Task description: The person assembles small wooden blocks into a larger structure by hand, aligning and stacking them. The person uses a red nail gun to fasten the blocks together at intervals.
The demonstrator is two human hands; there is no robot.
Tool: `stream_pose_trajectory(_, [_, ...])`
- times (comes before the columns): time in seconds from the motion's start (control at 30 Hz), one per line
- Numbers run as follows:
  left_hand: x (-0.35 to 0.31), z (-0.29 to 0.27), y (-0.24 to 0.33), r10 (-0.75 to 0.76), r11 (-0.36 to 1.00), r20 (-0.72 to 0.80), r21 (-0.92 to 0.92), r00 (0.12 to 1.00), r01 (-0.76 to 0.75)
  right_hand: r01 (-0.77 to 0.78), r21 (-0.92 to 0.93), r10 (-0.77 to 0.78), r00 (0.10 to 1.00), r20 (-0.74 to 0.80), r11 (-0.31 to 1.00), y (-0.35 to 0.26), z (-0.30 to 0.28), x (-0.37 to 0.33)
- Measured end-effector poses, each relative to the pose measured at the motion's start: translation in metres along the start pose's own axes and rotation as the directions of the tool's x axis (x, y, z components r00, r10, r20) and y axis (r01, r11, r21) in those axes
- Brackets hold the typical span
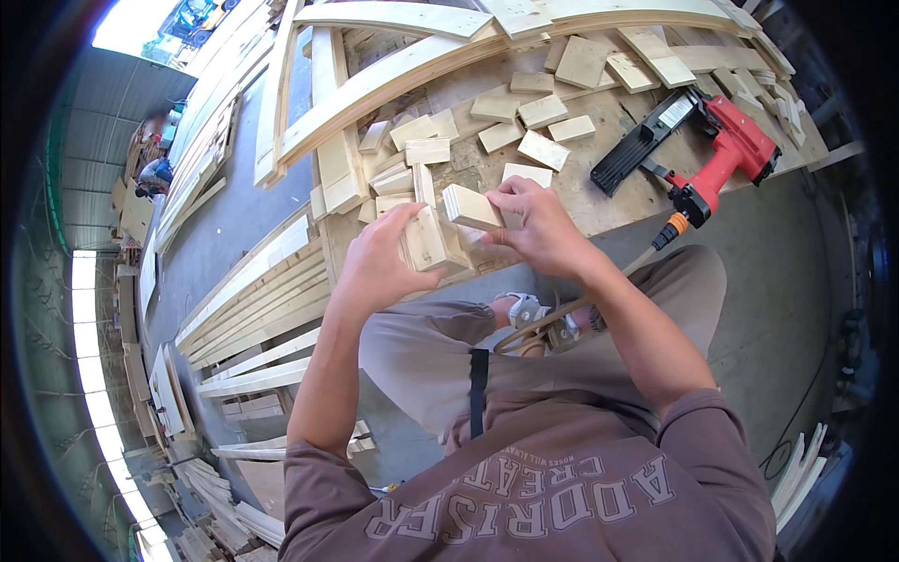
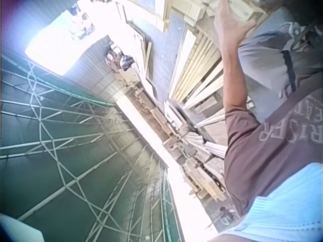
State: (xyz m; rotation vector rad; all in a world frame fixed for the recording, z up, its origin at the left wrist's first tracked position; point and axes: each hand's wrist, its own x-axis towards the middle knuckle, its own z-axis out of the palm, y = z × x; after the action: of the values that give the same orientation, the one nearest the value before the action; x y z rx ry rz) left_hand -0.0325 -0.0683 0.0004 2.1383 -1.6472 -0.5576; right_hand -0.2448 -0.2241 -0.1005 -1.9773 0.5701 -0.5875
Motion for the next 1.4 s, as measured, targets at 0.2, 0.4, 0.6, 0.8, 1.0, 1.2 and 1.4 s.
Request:
stream_pose_trajectory(0.2, [0.000, 0.000, 0.000, -0.006, 1.000, -0.001, -0.013, 1.000, 0.006, 0.032, 0.052, -0.030, 0.999, -0.039, 0.998, 0.009, 0.002, 0.000])
stream_pose_trajectory(0.4, [0.000, 0.001, -0.004, -0.008, 1.000, -0.003, 0.006, 1.000, 0.008, -0.009, 0.000, 0.009, 1.000, 0.009, 1.000, 0.008, 0.001, -0.001])
stream_pose_trajectory(0.6, [0.000, 0.001, -0.003, -0.009, 1.000, -0.010, 0.016, 1.000, 0.009, -0.007, -0.193, 0.023, 0.997, 0.080, 0.981, -0.005, -0.006, 0.003])
stream_pose_trajectory(0.8, [0.001, 0.000, 0.000, -0.010, 1.000, 0.001, 0.007, 1.000, 0.010, 0.032, -0.243, -0.031, 0.999, 0.009, 0.969, 0.001, -0.002, 0.001])
stream_pose_trajectory(1.0, [0.001, -0.001, 0.005, -0.017, 1.000, 0.012, 0.007, 1.000, 0.017, 0.000, -0.212, 0.005, 1.000, 0.021, 0.977, 0.007, -0.001, -0.002])
stream_pose_trajectory(1.2, [0.001, -0.001, 0.007, -0.024, 0.999, 0.011, 0.021, 1.000, 0.024, 0.018, -0.223, -0.007, 0.999, 0.049, 0.975, 0.009, -0.001, 0.000])
stream_pose_trajectory(1.4, [0.001, 0.000, 0.004, -0.024, 0.999, 0.013, 0.023, 1.000, 0.024, 0.042, -0.255, -0.030, 0.998, 0.051, 0.966, 0.008, 0.000, -0.003])
